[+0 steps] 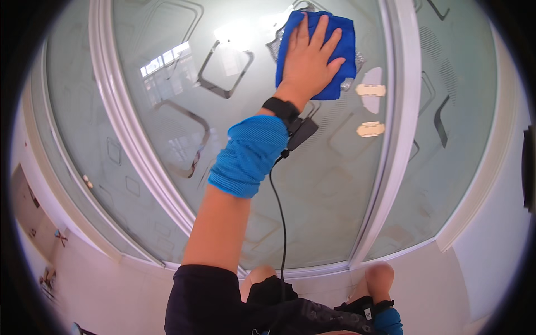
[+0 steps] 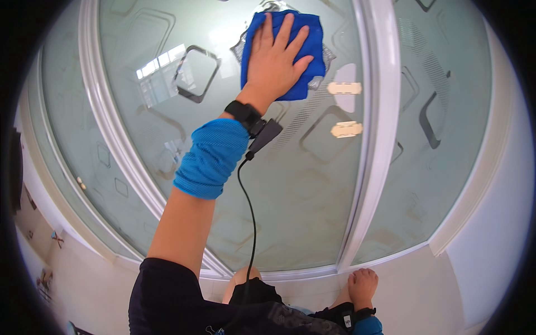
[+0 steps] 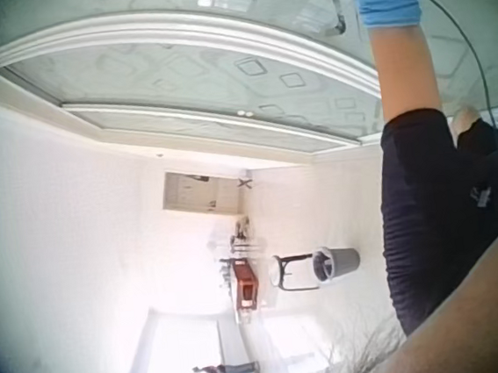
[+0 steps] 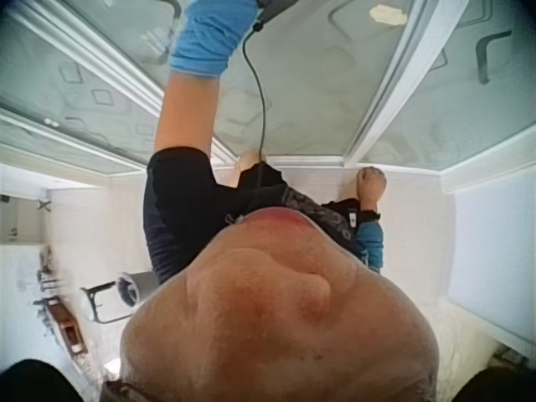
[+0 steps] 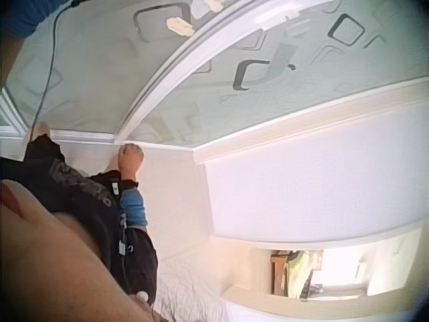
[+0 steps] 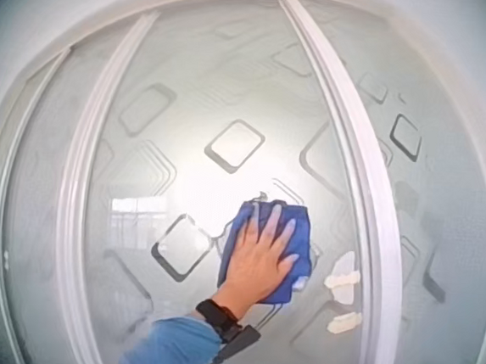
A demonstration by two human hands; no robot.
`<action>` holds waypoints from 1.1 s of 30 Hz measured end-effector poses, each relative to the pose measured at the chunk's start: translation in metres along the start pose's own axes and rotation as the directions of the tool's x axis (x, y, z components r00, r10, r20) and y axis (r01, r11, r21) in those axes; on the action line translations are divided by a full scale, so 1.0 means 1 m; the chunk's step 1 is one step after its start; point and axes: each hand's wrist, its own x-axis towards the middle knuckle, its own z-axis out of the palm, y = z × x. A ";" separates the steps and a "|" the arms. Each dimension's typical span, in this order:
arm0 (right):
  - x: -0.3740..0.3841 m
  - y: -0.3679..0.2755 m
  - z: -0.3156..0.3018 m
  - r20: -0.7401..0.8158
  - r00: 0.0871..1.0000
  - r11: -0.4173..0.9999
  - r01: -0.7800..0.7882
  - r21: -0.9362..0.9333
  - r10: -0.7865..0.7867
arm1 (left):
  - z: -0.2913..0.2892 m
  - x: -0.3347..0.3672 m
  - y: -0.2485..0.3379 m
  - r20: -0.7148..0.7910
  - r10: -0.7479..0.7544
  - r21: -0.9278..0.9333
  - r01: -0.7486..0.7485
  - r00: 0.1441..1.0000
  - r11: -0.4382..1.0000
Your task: The person wipes a glass shower door with a blue cloth, then moves to wipe a white door and its frame. The person uses a cloth to clean the surfaces in a home setting.
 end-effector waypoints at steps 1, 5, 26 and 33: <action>0.000 0.000 0.001 -0.023 1.000 1.000 0.016 0.009 -0.016 | -0.007 -0.004 -0.003 0.006 -0.002 -0.008 0.002 1.000 1.000; -0.001 -0.028 0.025 0.057 0.997 0.997 0.039 0.062 -0.043 | -0.055 -0.047 -0.048 0.103 -0.027 0.053 0.021 0.994 0.998; 0.019 -0.028 -0.023 -0.003 0.997 0.997 0.071 -0.013 -0.071 | -0.139 -0.211 -0.158 0.002 -0.344 0.385 0.317 0.939 0.867; 0.022 -0.016 -0.027 -0.064 0.996 0.998 0.057 0.016 -0.056 | -0.056 -0.122 -0.034 0.071 -0.218 0.305 0.187 0.973 0.934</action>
